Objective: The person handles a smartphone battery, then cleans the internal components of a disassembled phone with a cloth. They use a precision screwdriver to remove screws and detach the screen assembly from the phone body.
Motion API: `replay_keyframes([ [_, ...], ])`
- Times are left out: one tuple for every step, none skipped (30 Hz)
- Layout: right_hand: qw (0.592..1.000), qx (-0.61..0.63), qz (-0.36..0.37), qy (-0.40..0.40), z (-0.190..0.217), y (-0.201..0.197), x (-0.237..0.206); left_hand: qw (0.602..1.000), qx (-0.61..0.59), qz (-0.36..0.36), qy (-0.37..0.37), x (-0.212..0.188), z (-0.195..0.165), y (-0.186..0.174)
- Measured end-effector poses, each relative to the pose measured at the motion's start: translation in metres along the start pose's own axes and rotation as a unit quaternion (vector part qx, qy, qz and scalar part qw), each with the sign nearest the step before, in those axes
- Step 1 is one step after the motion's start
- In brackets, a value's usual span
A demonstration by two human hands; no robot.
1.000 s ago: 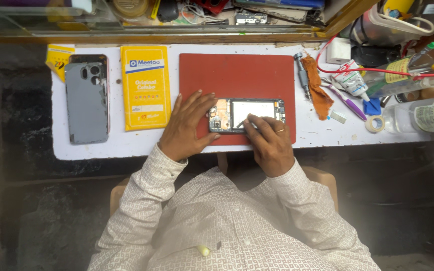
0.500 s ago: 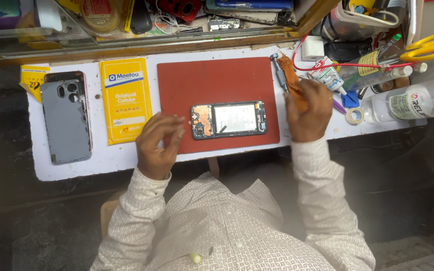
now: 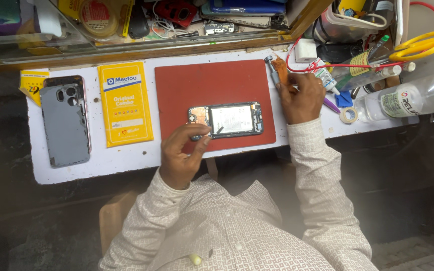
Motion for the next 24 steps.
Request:
replay_keyframes([
  [1.000,-0.019,0.001,0.002,0.002,0.003,0.002,1.000,0.003,0.007,0.003,0.000,-0.001,0.004],
  [0.999,-0.038,0.003,0.004,0.005,0.006,0.003,1.000,-0.001,0.013,0.006,0.001,-0.002,0.009],
  [1.000,-0.024,-0.003,0.018,0.003,0.005,0.005,1.000,-0.004,0.019,0.010,0.002,-0.003,0.012],
  [0.999,-0.009,-0.009,0.032,0.000,0.001,0.008,1.000,-0.006,0.025,0.012,0.003,-0.004,0.015],
  [0.999,0.006,-0.014,0.047,-0.001,-0.001,0.010,1.000,-0.007,0.029,0.009,0.003,-0.004,0.017],
  [0.995,0.055,-0.029,0.075,-0.002,-0.006,0.012,0.999,-0.008,0.034,0.005,0.005,-0.004,0.020],
  [0.988,0.105,-0.045,0.103,-0.005,-0.013,0.012,0.999,-0.009,0.040,0.002,0.008,-0.004,0.022],
  [0.978,0.152,-0.059,0.132,-0.005,-0.021,0.010,0.999,-0.016,0.045,-0.009,0.010,-0.004,0.025],
  [0.947,0.268,-0.040,0.175,-0.005,-0.024,0.007,0.998,-0.023,0.051,-0.020,0.014,-0.004,0.029],
  [0.900,0.379,-0.022,0.215,-0.001,-0.025,0.005,0.997,-0.030,0.057,-0.030,0.019,-0.005,0.033],
  [0.838,0.485,-0.003,0.250,0.005,-0.027,0.003,0.998,-0.019,0.056,-0.029,0.025,-0.007,0.037],
  [0.826,0.503,0.018,0.254,0.017,-0.031,-0.002,0.998,-0.008,0.055,-0.029,0.031,-0.009,0.043],
  [0.813,0.521,0.041,0.258,0.032,-0.034,-0.009,0.998,0.003,0.054,-0.030,0.036,-0.012,0.049],
  [0.799,0.538,0.064,0.261,0.047,-0.036,-0.016,0.999,0.008,0.046,-0.025,0.043,-0.016,0.054],
  [0.779,0.564,0.085,0.261,0.061,-0.037,-0.020,0.999,0.013,0.037,-0.019,0.049,-0.020,0.059],
  [0.757,0.590,0.107,0.260,0.073,-0.038,-0.024,0.999,0.019,0.029,-0.013,0.053,-0.024,0.062],
  [0.734,0.615,0.127,0.258,0.084,-0.037,-0.028,0.999,0.013,0.027,-0.017,0.057,-0.026,0.063],
  [0.731,0.622,0.125,0.252,0.092,-0.038,-0.029,0.999,0.007,0.026,-0.020,0.060,-0.028,0.065],
  [0.727,0.629,0.123,0.245,0.097,-0.038,-0.031,0.999,0.000,0.025,-0.022,0.062,-0.029,0.065],
  [0.724,0.636,0.120,0.239,0.099,-0.038,-0.031,0.999,-0.018,0.030,-0.038,0.062,-0.027,0.065],
  [0.702,0.658,0.123,0.243,0.100,-0.037,-0.031,0.997,-0.038,0.036,-0.054,0.061,-0.025,0.065],
  [0.678,0.680,0.128,0.247,0.099,-0.035,-0.032,0.995,-0.057,0.040,-0.071,0.058,-0.021,0.065],
  [0.653,0.702,0.133,0.250,0.098,-0.033,-0.032,0.992,-0.091,0.035,-0.081,0.057,-0.016,0.064],
  [0.614,0.732,0.137,0.264,0.097,-0.030,-0.033,0.988,-0.124,0.029,-0.089,0.056,-0.011,0.063],
])
Point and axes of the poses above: each hand's wrist, its own x-axis towards the middle knuckle, its own y-axis out of the palm, z = x × y, the point moved 5 cm from there along x, towards the middle knuckle, and after that the axes turned 5 degrees about -x, right-handed, at the moved point
